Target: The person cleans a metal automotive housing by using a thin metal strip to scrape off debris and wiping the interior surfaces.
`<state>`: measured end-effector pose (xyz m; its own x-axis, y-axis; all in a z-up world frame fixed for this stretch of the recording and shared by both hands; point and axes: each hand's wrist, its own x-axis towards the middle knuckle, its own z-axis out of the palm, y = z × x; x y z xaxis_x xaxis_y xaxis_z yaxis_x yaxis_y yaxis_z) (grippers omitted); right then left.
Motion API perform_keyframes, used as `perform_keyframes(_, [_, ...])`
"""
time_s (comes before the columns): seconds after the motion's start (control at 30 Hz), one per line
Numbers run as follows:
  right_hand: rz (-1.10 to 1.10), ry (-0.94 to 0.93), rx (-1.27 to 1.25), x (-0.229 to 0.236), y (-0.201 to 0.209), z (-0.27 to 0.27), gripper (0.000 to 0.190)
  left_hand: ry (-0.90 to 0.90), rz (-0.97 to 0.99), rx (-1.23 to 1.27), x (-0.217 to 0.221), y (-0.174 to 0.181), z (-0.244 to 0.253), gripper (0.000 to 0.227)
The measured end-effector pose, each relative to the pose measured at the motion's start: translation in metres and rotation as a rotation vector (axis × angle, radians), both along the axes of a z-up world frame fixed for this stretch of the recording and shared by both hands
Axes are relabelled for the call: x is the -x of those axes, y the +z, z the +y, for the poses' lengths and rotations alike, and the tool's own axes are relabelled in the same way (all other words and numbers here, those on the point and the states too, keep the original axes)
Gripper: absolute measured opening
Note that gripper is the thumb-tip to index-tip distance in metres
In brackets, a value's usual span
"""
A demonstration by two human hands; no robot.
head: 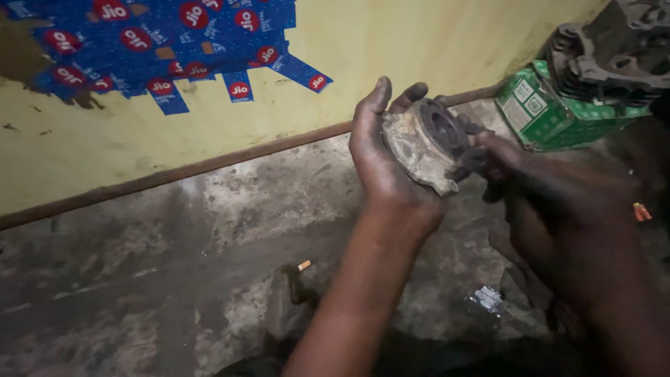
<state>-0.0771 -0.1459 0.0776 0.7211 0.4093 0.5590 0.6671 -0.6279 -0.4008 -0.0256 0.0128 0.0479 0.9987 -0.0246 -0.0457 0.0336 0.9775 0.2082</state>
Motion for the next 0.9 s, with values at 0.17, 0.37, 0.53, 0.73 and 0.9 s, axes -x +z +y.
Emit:
perform_keyframes(0.17, [-0.095, -0.101, 0.102, -0.001, -0.006, 0.002, 0.049, -0.016, -0.100, -0.027, -0.003, -0.008, -0.017, 0.043])
perform_keyframes(0.37, [-0.141, -0.120, 0.027, 0.003, -0.011, 0.012, 0.049, -0.016, -0.077, -0.069, -0.003, -0.012, -0.024, 0.039])
perform_keyframes(0.53, [-0.252, -0.259, -0.001, 0.003, -0.025, 0.015, 0.038, -0.017, -0.124, -0.024, -0.009, -0.013, -0.027, 0.036])
perform_keyframes(0.73, [-0.236, -0.246, -0.111, -0.001, -0.027, 0.015, 0.027, 0.042, -0.042, -0.065, -0.005, -0.011, -0.030, 0.031])
perform_keyframes(0.9, [-0.170, -0.310, -0.144, -0.011, -0.025, 0.001, 0.027, 0.023, -0.226, -0.200, -0.001, -0.022, -0.048, 0.021])
